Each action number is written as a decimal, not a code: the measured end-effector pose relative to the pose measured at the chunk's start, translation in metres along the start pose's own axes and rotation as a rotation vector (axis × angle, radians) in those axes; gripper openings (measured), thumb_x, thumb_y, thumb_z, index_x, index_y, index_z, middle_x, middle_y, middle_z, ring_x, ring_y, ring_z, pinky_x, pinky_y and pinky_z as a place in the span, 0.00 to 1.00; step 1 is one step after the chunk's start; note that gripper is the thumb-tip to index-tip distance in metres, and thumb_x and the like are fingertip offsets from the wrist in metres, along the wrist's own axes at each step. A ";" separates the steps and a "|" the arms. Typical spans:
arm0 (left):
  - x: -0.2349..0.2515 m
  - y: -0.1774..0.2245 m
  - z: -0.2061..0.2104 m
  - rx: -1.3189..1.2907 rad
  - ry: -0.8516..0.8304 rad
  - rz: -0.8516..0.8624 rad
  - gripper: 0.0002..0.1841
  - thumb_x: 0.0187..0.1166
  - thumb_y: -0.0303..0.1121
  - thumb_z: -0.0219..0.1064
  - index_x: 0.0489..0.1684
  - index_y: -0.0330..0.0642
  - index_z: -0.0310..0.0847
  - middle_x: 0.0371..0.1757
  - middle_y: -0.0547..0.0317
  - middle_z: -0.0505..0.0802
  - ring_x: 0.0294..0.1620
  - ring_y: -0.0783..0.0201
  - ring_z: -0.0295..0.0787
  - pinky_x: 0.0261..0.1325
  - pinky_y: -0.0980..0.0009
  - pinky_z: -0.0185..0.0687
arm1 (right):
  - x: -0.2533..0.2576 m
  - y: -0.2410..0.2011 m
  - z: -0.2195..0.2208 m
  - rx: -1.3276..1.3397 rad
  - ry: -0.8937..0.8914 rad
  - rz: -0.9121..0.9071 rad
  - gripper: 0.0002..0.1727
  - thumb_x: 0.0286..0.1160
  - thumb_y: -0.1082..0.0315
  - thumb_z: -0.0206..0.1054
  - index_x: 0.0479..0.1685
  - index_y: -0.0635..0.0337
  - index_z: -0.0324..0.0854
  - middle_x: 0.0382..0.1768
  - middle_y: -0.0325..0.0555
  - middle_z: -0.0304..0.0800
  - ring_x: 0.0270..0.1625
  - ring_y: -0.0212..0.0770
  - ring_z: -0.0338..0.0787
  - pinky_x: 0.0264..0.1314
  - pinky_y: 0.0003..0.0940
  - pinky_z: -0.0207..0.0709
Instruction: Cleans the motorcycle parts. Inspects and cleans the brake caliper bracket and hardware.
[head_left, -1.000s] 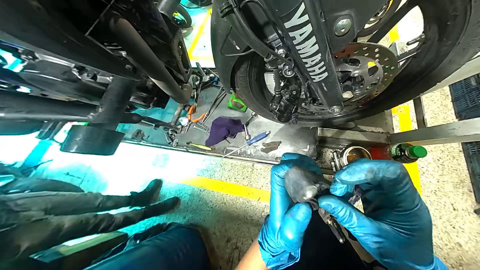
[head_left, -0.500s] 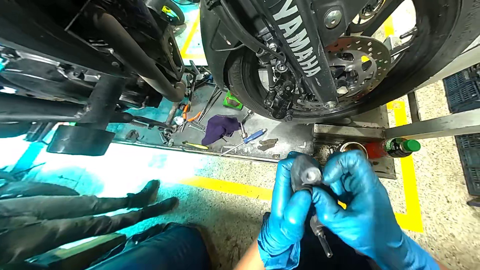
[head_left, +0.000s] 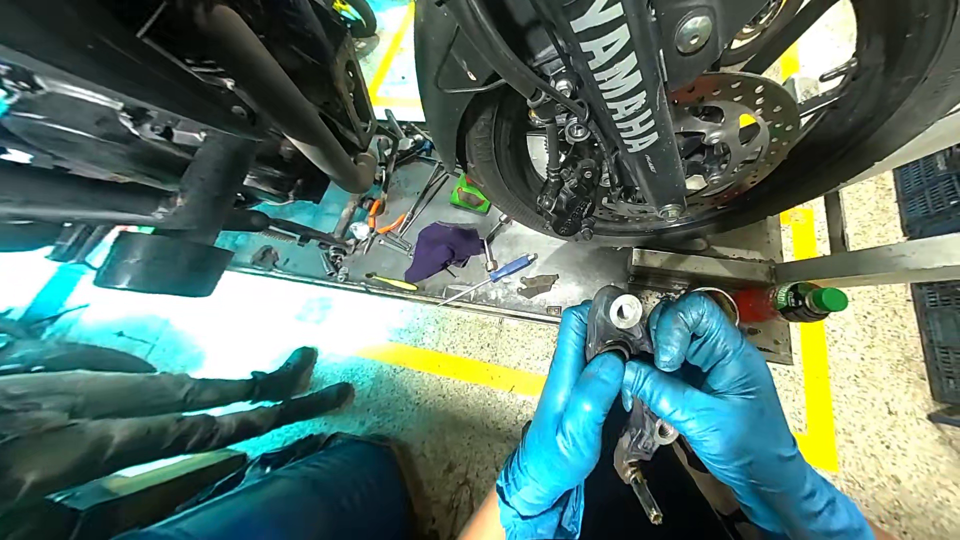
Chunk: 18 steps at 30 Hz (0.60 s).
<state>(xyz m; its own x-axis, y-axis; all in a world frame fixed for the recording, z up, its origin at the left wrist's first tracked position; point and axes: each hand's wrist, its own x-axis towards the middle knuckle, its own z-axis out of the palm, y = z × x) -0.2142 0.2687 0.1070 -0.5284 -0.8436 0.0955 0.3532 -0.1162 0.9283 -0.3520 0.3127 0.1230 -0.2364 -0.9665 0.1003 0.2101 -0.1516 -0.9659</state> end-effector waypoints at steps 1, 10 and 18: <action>0.001 0.000 -0.005 -0.028 -0.038 -0.018 0.17 0.86 0.45 0.57 0.69 0.54 0.71 0.48 0.70 0.87 0.44 0.78 0.84 0.49 0.79 0.83 | 0.002 0.001 -0.002 0.007 -0.010 0.025 0.14 0.65 0.75 0.77 0.37 0.48 0.75 0.29 0.34 0.82 0.27 0.25 0.85 0.30 0.20 0.85; -0.001 0.011 -0.018 0.002 -0.179 0.003 0.21 0.82 0.31 0.59 0.74 0.50 0.65 0.54 0.69 0.85 0.50 0.80 0.83 0.54 0.81 0.81 | 0.003 -0.001 -0.009 0.049 -0.126 0.086 0.14 0.66 0.73 0.76 0.41 0.47 0.77 0.32 0.31 0.86 0.33 0.22 0.87 0.38 0.17 0.86; -0.005 0.009 -0.012 0.208 -0.158 0.076 0.16 0.83 0.33 0.57 0.67 0.47 0.67 0.55 0.68 0.84 0.56 0.80 0.83 0.59 0.80 0.82 | 0.000 -0.005 -0.005 0.050 -0.085 0.119 0.13 0.65 0.73 0.77 0.37 0.45 0.77 0.28 0.28 0.84 0.29 0.19 0.85 0.34 0.14 0.83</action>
<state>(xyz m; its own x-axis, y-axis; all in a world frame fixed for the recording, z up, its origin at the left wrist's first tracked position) -0.1991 0.2658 0.1103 -0.6263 -0.7515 0.2073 0.2390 0.0679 0.9686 -0.3578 0.3148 0.1267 -0.1258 -0.9920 0.0074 0.2791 -0.0425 -0.9593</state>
